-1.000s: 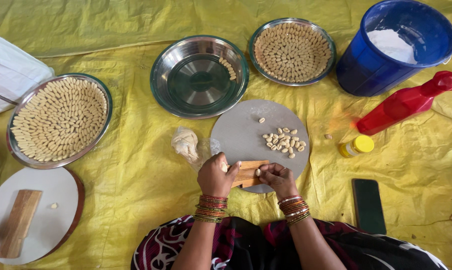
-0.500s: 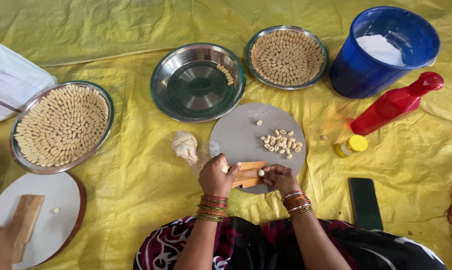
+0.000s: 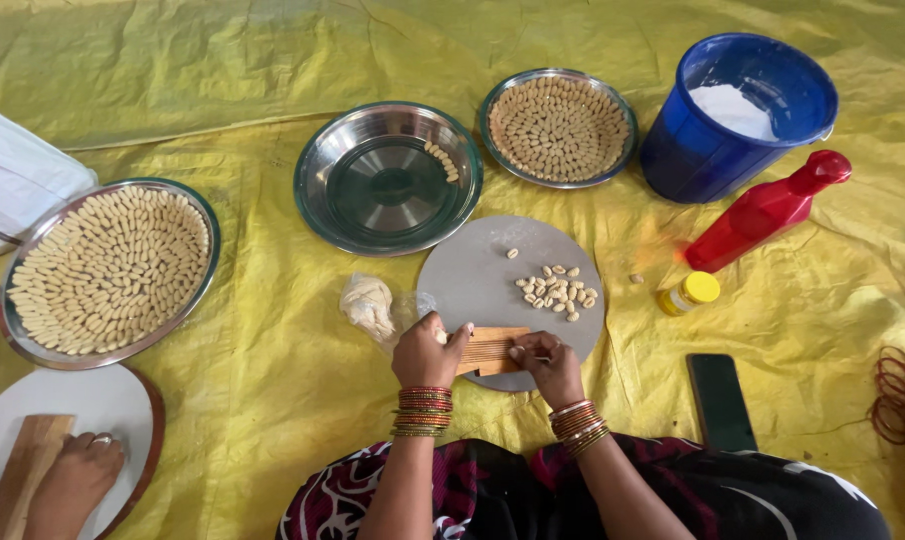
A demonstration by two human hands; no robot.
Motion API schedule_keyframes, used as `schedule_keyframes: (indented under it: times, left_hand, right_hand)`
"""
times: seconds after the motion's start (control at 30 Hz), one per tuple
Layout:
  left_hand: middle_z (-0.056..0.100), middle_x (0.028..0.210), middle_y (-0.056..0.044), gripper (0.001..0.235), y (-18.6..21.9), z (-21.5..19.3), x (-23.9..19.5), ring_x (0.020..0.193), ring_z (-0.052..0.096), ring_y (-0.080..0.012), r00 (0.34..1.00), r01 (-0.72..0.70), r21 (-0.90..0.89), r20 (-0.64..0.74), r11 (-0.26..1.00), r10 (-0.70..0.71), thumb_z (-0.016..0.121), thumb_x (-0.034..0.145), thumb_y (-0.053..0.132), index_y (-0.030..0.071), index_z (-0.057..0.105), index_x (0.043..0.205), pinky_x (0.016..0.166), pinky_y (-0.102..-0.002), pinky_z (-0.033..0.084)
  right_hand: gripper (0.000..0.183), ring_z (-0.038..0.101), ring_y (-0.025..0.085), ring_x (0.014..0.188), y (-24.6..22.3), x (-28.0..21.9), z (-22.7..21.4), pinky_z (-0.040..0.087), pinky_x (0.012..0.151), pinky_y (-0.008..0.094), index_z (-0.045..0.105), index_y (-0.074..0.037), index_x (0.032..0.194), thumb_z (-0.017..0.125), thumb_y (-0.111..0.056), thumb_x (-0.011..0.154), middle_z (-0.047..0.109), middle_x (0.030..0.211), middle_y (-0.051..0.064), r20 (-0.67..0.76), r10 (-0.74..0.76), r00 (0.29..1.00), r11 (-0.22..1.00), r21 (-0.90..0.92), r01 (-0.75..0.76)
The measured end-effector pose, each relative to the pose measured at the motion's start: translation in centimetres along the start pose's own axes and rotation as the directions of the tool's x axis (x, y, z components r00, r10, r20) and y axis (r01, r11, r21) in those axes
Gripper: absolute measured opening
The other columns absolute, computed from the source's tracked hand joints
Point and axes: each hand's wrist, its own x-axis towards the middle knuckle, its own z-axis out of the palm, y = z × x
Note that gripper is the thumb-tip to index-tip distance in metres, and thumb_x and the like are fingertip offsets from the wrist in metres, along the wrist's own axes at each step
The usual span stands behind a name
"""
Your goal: The person sits on a yellow tarp and repeatedly takes small pieces of dough, presses them against a wooden ridged tool to create grooves, and places the shaped pieces onto a metal tray. Another person works alongside using a similar method.
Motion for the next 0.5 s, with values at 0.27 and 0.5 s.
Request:
schedule_keyframes:
  times: [0.27,0.5]
  left_hand:
    - [0.076,0.100,-0.011,0.059,-2.7,1.0,1.3,0.093,0.074,-0.0304,0.953,0.153,0.161,0.238,0.975,-0.188,0.080,0.074,0.063,0.012,0.073,0.102,0.081,-0.045,0.058]
    - [0.075,0.106,-0.007,0.055,-4.3,2.9,2.1,0.099,0.073,-0.0257,0.926,0.180,0.229,0.288,0.957,-0.243,0.077,0.081,0.060,0.013,0.070,0.107,0.085,-0.043,0.059]
  right_hand:
    - [0.020,0.073,0.017,0.088,1.8,0.7,-1.4,0.061,0.083,0.029,0.075,-0.004,0.103,0.078,-0.011,0.085,0.076,0.095,0.009,0.044,0.132,0.990,0.970,0.198,-0.138]
    - [0.025,0.075,0.016,0.085,1.0,-0.1,-0.4,0.063,0.080,0.029,0.076,-0.005,0.097,0.085,-0.012,0.076,0.073,0.099,0.007,-0.015,-0.029,0.999,0.975,-0.221,0.025]
